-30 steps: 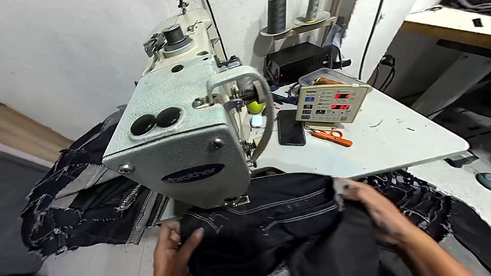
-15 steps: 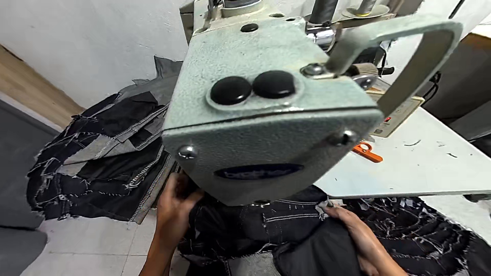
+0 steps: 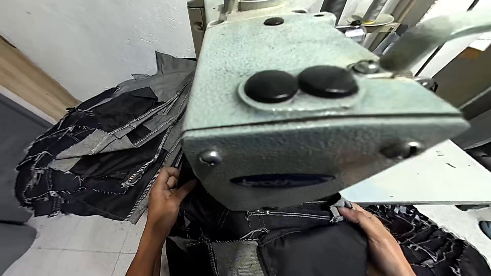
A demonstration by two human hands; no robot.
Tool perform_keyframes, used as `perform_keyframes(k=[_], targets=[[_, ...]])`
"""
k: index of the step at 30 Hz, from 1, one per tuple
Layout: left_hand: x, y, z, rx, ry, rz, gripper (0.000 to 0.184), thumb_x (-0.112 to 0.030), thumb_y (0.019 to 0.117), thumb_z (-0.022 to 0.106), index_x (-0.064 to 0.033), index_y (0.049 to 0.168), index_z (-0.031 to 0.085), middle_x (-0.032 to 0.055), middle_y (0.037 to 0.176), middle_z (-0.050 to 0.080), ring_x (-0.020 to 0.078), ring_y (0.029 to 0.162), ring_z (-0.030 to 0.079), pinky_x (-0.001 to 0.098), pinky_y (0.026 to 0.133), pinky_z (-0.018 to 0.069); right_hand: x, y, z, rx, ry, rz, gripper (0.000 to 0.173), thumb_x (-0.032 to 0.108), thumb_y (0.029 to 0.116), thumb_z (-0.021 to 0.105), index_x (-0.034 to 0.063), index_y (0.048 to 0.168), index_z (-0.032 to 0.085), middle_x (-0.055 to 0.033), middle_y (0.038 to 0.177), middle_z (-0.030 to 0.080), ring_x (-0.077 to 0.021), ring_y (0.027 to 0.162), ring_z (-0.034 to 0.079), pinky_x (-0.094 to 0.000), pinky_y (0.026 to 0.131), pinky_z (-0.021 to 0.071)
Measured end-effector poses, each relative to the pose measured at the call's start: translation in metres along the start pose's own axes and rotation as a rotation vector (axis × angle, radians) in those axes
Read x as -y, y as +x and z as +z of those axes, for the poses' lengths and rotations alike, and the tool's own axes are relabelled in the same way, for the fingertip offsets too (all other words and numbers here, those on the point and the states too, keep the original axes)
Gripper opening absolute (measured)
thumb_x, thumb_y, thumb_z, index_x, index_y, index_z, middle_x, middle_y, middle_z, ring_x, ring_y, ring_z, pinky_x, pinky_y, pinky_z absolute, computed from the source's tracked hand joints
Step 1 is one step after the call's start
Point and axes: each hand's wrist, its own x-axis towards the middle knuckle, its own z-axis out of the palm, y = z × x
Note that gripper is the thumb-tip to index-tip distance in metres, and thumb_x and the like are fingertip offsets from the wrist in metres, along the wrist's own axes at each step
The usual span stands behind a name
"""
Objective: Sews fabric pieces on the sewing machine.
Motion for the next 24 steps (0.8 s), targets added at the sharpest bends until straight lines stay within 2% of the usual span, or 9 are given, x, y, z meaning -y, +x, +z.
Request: perform_keyframes(k=[8,11,15,18,19,20,22,23,24], targets=[[0.0,0.002,0.001,-0.031,-0.007,-0.061,0.028,0.0,0.0822,0.068,-0.0098,0.104,0.055,-0.0153,0.071,0.059,-0.0069,0.068,0.06,0.0135,0.066,0.053,0.0,0.01,0.0,0.015,0.006,-0.046,0.029,0.012,0.0931,0.043,0.0193,0.091,0.07,0.0104,0.082,0.073,0.0016,0.074,0.068,-0.0194,0.068,0.0578],[-0.001,0.001,0.001,-0.014,-0.012,-0.046,0.029,0.001,0.0817,0.066,-0.0106,0.106,0.056,-0.0153,0.077,0.064,-0.0066,0.075,0.064,0.0144,0.071,0.0553,0.002,0.008,-0.002,0.03,0.006,-0.04,0.032,0.01,0.0948,0.04,0.0189,0.091,0.07,0.0099,0.083,0.073,0.0014,0.076,0.068,-0.0197,0.07,0.0581],[-0.002,0.001,-0.006,0.016,0.05,-0.051,0.029,-0.01,0.0797,0.073,-0.0155,0.102,0.056,-0.0182,0.073,0.061,-0.0084,0.069,0.061,0.0136,0.067,0.0534,0.008,0.001,-0.005,0.113,-0.05,-0.037,0.039,0.003,0.0956,0.035,0.0216,0.094,0.069,0.0146,0.084,0.074,0.0046,0.078,0.068,-0.0184,0.073,0.0574],[-0.004,-0.001,-0.013,-0.022,0.368,-0.003,0.04,-0.03,0.0789,0.077,-0.0099,0.109,0.06,-0.0121,0.074,0.056,-0.0033,0.065,0.055,0.0209,0.064,0.05,0.009,0.002,-0.012,0.191,-0.224,-0.12,0.03,0.005,0.0973,0.04,0.0186,0.101,0.067,0.0159,0.088,0.072,0.0061,0.081,0.067,-0.0183,0.077,0.0568],[-0.007,-0.004,-0.013,-0.06,0.518,0.088,0.046,-0.035,0.0805,0.076,-0.0041,0.111,0.062,-0.0056,0.075,0.056,0.0036,0.064,0.053,0.0281,0.064,0.0487,0.008,0.004,-0.017,0.194,-0.376,-0.218,0.019,0.009,0.0983,0.046,0.0138,0.104,0.063,0.0138,0.091,0.069,0.0061,0.084,0.065,-0.0191,0.079,0.0555],[-0.01,-0.008,-0.011,-0.11,0.667,0.214,0.048,-0.038,0.0819,0.073,-0.0001,0.109,0.064,0.0017,0.077,0.058,0.0116,0.065,0.056,0.035,0.063,0.0501,0.01,0.004,-0.021,0.182,-0.557,-0.337,0.016,0.018,0.0998,0.052,0.0067,0.109,0.06,0.007,0.096,0.066,0.0032,0.089,0.063,-0.0215,0.082,0.0546],[-0.02,-0.02,-0.008,-0.163,0.857,0.438,0.04,-0.029,0.0836,0.072,0.006,0.102,0.068,0.0178,0.085,0.065,0.0301,0.07,0.066,0.0476,0.063,0.0553,0.019,-0.003,-0.028,0.118,-0.871,-0.56,0.046,0.03,0.0999,0.061,-0.0105,0.12,0.056,-0.0209,0.105,0.064,-0.0215,0.091,0.064,-0.0387,0.08,0.0544],[-0.027,-0.028,-0.007,-0.141,0.89,0.489,0.034,-0.026,0.0846,0.072,0.0057,0.098,0.07,0.0207,0.087,0.068,0.0344,0.074,0.068,0.0497,0.066,0.0569,0.027,-0.012,-0.027,0.089,-0.946,-0.631,0.051,0.03,0.0988,0.065,-0.0152,0.12,0.055,-0.0288,0.101,0.063,-0.0297,0.085,0.064,-0.0435,0.075,0.0541],[-0.034,-0.037,-0.005,-0.078,0.883,0.512,0.03,-0.024,0.0873,0.071,0.0045,0.094,0.071,0.0201,0.086,0.069,0.0343,0.075,0.069,0.0483,0.066,0.0576,0.035,-0.024,-0.024,0.092,-0.948,-0.649,0.049,0.027,0.0987,0.066,-0.0154,0.119,0.054,-0.0264,0.091,0.063,-0.0271,0.074,0.062,-0.0408,0.067,0.0533]])
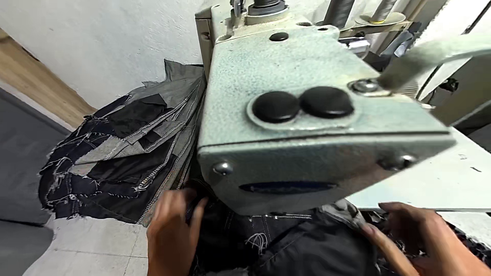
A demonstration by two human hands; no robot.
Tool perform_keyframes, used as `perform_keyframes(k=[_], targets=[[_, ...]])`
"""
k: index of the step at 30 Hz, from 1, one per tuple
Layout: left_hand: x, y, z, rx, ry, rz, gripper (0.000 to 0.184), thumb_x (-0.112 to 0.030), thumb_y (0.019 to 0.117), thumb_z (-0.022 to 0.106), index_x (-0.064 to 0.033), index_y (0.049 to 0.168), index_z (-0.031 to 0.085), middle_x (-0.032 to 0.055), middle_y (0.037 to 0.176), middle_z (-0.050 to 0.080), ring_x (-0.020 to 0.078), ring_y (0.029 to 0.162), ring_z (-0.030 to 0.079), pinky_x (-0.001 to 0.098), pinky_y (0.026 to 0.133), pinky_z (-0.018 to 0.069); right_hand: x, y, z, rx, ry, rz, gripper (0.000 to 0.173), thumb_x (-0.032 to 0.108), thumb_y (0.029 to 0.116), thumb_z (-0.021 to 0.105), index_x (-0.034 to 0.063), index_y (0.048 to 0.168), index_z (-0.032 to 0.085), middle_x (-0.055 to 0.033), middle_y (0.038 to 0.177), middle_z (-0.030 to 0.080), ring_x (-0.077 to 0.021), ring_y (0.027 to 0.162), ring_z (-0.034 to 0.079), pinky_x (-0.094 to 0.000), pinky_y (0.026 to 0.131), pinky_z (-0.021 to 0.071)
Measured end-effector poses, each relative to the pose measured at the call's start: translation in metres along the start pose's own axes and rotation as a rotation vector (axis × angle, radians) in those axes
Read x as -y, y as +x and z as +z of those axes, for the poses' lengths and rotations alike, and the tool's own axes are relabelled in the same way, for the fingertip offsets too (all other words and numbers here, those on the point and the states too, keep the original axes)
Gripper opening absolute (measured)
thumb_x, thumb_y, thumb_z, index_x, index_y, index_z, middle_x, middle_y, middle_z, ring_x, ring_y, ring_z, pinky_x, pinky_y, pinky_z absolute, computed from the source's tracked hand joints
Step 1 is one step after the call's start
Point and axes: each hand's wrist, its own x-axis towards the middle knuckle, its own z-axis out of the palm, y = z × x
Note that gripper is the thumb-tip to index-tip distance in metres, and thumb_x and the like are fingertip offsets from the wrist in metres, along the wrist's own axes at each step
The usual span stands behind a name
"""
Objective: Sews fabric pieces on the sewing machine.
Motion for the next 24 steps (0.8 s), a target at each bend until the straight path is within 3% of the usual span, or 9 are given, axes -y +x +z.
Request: perform_keyframes(k=[2,4,7,10,13,16,19,22,24], targets=[[-0.013,-0.01,-0.007,0.136,-0.123,0.065,0.026,-0.025,0.0921,0.071,0.001,0.094,0.073,0.0161,0.084,0.071,0.0287,0.073,0.07,0.0433,0.066,0.0586,0.025,-0.013,-0.009,0.171,0.245,0.094,0.042,0.025,0.1015,0.062,-0.0109,0.122,0.053,-0.0126,0.081,0.066,-0.0146,0.065,0.064,-0.0338,0.06,0.0558],[-0.022,-0.017,-0.007,0.216,-0.159,0.11,0.026,-0.029,0.095,0.069,-0.003,0.097,0.074,0.0118,0.083,0.071,0.0246,0.071,0.069,0.0393,0.064,0.058,0.036,-0.023,0.001,0.399,0.472,0.25,0.049,0.024,0.1014,0.062,-0.0082,0.133,0.046,-0.0131,0.093,0.071,-0.0213,0.076,0.072,-0.0438,0.067,0.0624],[-0.039,-0.023,-0.004,0.278,-0.025,0.123,0.038,-0.038,0.0971,0.063,-0.0023,0.091,0.074,0.0124,0.078,0.07,0.0297,0.071,0.071,0.0428,0.061,0.0585,0.025,-0.03,0.052,0.325,0.469,0.316,0.068,0.036,0.0953,0.068,-0.0075,0.14,0.04,-0.0118,0.1,0.069,-0.0204,0.084,0.07,-0.0437,0.075,0.0603],[-0.053,-0.028,0.002,0.438,0.008,0.085,0.061,-0.053,0.0984,0.054,0.0054,0.093,0.072,0.0196,0.078,0.07,0.0373,0.073,0.072,0.0516,0.064,0.059,0.027,-0.017,0.103,0.14,0.495,0.327,0.115,0.069,0.0686,0.079,-0.0069,0.146,0.039,-0.0199,0.125,0.061,-0.0233,0.109,0.064,-0.0419,0.091,0.0552],[-0.054,-0.038,0.024,0.335,-0.023,0.144,0.077,-0.065,0.098,0.042,0.0058,0.09,0.07,0.0164,0.07,0.068,0.0326,0.064,0.071,0.0481,0.057,0.0582,0.04,0.0,0.13,0.194,0.636,0.278,0.142,0.057,0.0502,0.094,-0.007,0.155,0.023,-0.0238,0.15,0.045,-0.0213,0.137,0.049,-0.0355,0.114,0.0432],[-0.064,-0.041,0.033,0.302,-0.043,0.084,0.079,-0.065,0.0974,0.043,0.009,0.096,0.071,0.0181,0.073,0.07,0.0332,0.068,0.073,0.0482,0.06,0.0587,0.03,0.006,0.139,0.287,0.656,0.239,0.127,0.027,0.0589,0.093,-0.0105,0.154,0.018,-0.0201,0.143,0.053,-0.0129,0.131,0.055,-0.0285,0.112,0.0438],[-0.073,-0.044,0.038,0.257,-0.021,0.032,0.077,-0.062,0.0976,0.045,0.0103,0.099,0.072,0.0189,0.075,0.071,0.0334,0.069,0.073,0.0475,0.061,0.0589,-0.002,-0.006,0.142,0.149,0.706,0.434,0.072,0.005,0.0747,0.073,-0.0122,0.138,0.043,-0.0124,0.118,0.067,-0.0064,0.107,0.066,-0.0246,0.094,0.0543],[-0.071,-0.044,0.047,0.118,-0.04,0.076,0.065,-0.054,0.0988,0.049,0.0066,0.089,0.071,0.0141,0.065,0.066,0.028,0.056,0.069,0.0417,0.051,0.0559,-0.034,-0.005,0.11,-0.134,0.943,0.805,0.046,-0.002,0.0794,0.059,0.0019,0.124,0.046,-0.0026,0.091,0.064,-0.0067,0.076,0.066,-0.0279,0.064,0.0582],[-0.064,-0.043,0.046,0.119,-0.147,0.023,0.049,-0.041,0.0986,0.054,0.0018,0.083,0.07,0.0105,0.06,0.061,0.024,0.051,0.064,0.0401,0.047,0.0524,-0.063,0.0,0.059,-0.177,0.984,0.754,0.014,0.009,0.0825,0.052,0.0205,0.088,0.059,0.009,0.07,0.066,-0.0002,0.06,0.063,-0.0226,0.052,0.0537]])
